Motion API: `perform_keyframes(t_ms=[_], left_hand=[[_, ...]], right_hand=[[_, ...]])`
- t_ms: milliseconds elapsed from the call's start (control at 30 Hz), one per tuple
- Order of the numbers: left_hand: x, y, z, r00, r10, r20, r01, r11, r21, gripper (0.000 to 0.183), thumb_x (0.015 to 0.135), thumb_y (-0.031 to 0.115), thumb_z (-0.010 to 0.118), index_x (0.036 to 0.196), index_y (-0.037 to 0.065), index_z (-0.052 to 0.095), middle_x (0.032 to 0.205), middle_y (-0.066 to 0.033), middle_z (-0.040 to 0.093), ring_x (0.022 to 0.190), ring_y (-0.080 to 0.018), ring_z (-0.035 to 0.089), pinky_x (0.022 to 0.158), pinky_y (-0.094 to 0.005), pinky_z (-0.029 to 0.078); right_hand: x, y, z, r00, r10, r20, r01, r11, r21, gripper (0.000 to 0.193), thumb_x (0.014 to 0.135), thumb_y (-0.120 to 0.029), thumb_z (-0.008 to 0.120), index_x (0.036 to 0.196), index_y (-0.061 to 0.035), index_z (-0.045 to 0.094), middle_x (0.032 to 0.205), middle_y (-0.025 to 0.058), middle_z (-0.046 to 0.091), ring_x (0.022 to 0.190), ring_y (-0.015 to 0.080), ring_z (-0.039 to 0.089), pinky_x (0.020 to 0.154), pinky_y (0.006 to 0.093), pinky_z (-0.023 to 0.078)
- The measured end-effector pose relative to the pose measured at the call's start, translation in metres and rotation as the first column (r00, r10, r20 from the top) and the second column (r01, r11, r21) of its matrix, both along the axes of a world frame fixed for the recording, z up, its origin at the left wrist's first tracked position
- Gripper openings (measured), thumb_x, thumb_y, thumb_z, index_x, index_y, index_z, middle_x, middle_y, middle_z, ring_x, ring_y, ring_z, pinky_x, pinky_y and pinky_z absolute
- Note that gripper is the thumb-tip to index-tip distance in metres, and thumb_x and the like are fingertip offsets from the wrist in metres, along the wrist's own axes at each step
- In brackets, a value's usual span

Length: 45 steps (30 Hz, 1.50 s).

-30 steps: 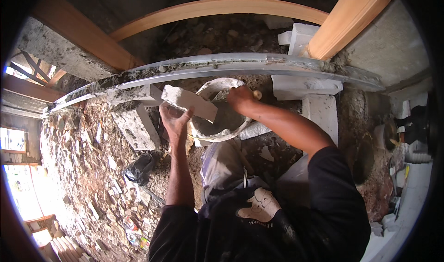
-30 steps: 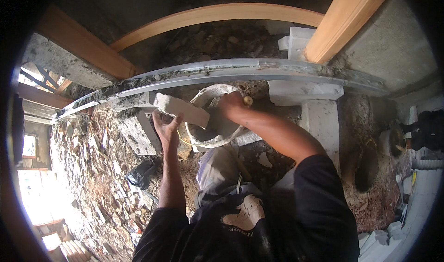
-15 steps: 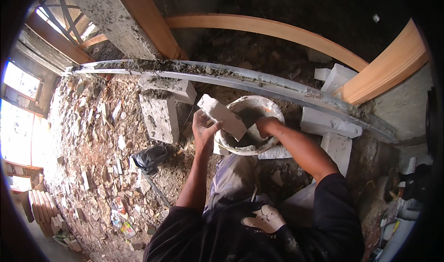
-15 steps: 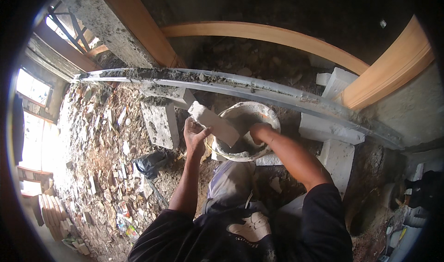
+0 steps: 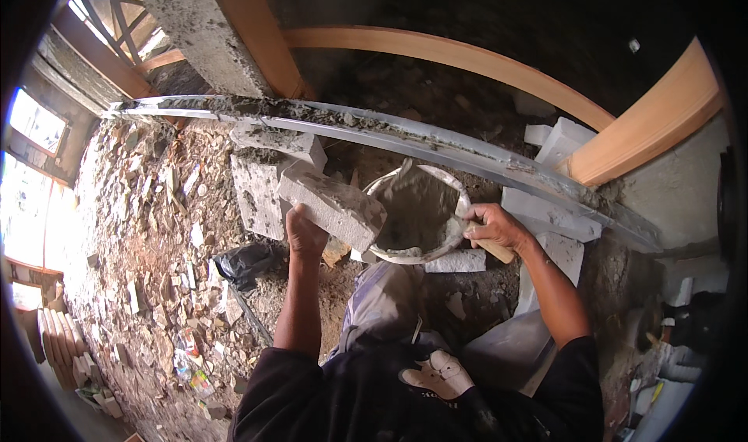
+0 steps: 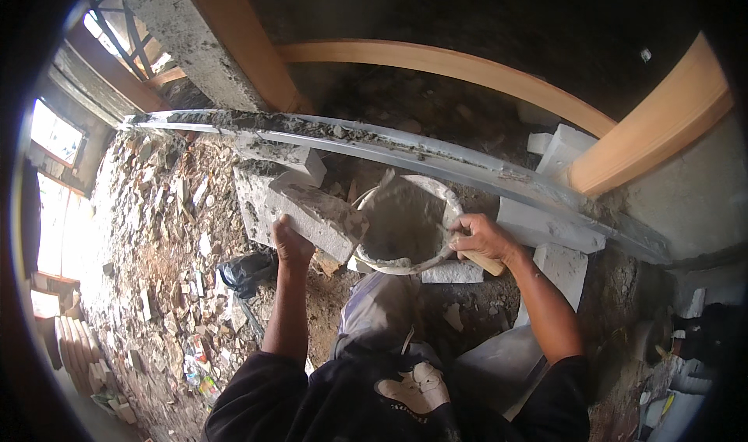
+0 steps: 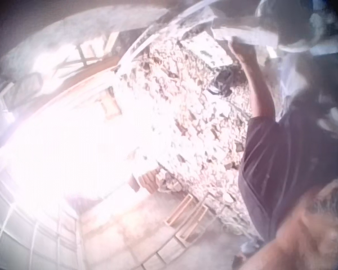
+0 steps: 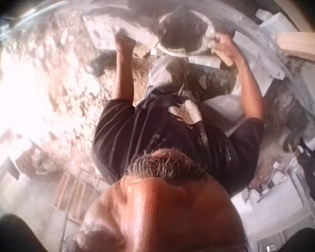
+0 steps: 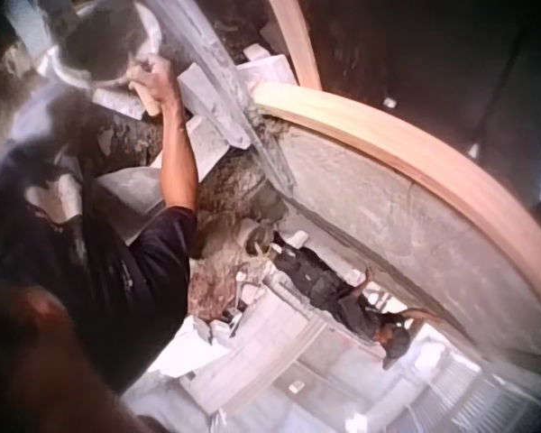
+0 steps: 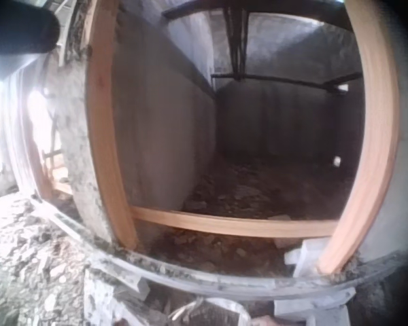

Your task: The person breaks a white block with a hammer, scoops mortar from a bucket with a trowel, and applies it to a metal track. The person then places the block into the track and taps it into position.

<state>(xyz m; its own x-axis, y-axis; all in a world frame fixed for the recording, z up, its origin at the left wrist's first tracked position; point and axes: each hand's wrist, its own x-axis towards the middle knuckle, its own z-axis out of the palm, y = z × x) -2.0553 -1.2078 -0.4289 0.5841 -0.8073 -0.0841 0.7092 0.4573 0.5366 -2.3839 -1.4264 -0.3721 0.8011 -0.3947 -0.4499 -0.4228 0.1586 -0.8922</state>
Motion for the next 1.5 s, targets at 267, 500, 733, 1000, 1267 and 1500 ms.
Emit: perform_keyframes(t_ms=[267,500,733,1000,1267,1500], left_hand=[[-0.058,-0.033,0.009,0.969,-0.241,-0.044,0.239,0.97,-0.041,0.072,0.066,0.034,0.072,0.127,0.004,0.047,0.116,-0.0118,0.059,0.105,-0.0293,0.058,0.093,-0.043,0.047],[-0.095,-0.047,0.023,0.947,-0.275,-0.163,0.273,0.961,-0.039,0.076,0.065,0.041,0.074,0.127,0.005,0.048,0.113,-0.012,0.059,0.101,-0.0299,0.059,0.09,-0.044,0.049],[-0.115,-0.061,0.015,0.969,-0.19,-0.159,0.203,0.977,0.07,0.073,0.067,0.054,0.072,0.118,0.005,0.054,0.105,-0.0111,0.06,0.094,-0.0267,0.059,0.081,-0.0416,0.052],[-0.092,-0.055,0.051,0.919,-0.288,0.268,0.26,0.956,0.135,0.072,0.065,0.045,0.077,0.113,-0.002,0.05,0.094,-0.0097,0.061,0.081,-0.0231,0.063,0.069,-0.036,0.055],[-0.184,-0.156,0.193,0.638,-0.389,0.665,0.487,0.872,0.042,0.089,0.057,0.035,0.078,0.129,-0.003,0.041,0.115,-0.0117,0.054,0.104,-0.0222,0.055,0.09,-0.0347,0.044],[-0.348,-0.242,0.298,0.304,-0.28,0.91,0.611,0.791,0.039,0.076,0.059,0.013,0.071,0.127,-0.001,0.038,0.114,-0.0132,0.051,0.108,-0.0232,0.051,0.095,-0.0368,0.042]], right_hand=[[0.029,0.024,0.025,0.951,0.046,0.305,0.23,0.552,-0.802,0.033,0.071,-0.016,0.071,0.099,-0.0025,0.06,0.093,0.0146,0.063,0.084,0.0311,0.063,0.076,0.0374,0.05],[0.011,0.023,0.005,0.946,0.146,0.289,0.263,0.172,-0.949,0.035,0.066,-0.01,0.073,0.094,-0.0015,0.056,0.097,0.0161,0.056,0.093,0.0352,0.057,0.081,0.0423,0.048],[0.005,0.018,-0.006,0.955,-0.001,0.296,0.296,-0.036,-0.955,0.026,0.068,-0.01,0.067,0.09,-0.0049,0.055,0.093,0.0114,0.056,0.092,0.0317,0.055,0.077,0.0429,0.044],[-0.07,0.026,0.024,0.836,-0.426,0.345,0.489,0.295,-0.82,0.029,0.069,-0.009,0.069,0.093,-0.0028,0.053,0.088,0.0142,0.058,0.083,0.0313,0.058,0.072,0.0396,0.046],[-0.177,0.084,0.03,0.221,-0.732,0.645,0.938,-0.023,-0.347,0.032,0.077,-0.007,0.071,0.1,-0.0012,0.05,0.089,0.0076,0.057,0.081,0.014,0.055,0.072,0.029,0.045],[-0.236,0.096,-0.002,-0.238,-0.794,0.56,0.948,-0.315,-0.043,0.025,0.078,-0.003,0.067,0.096,-0.0017,0.05,0.087,0.0047,0.054,0.079,0.0107,0.052,0.071,0.0275,0.044]])
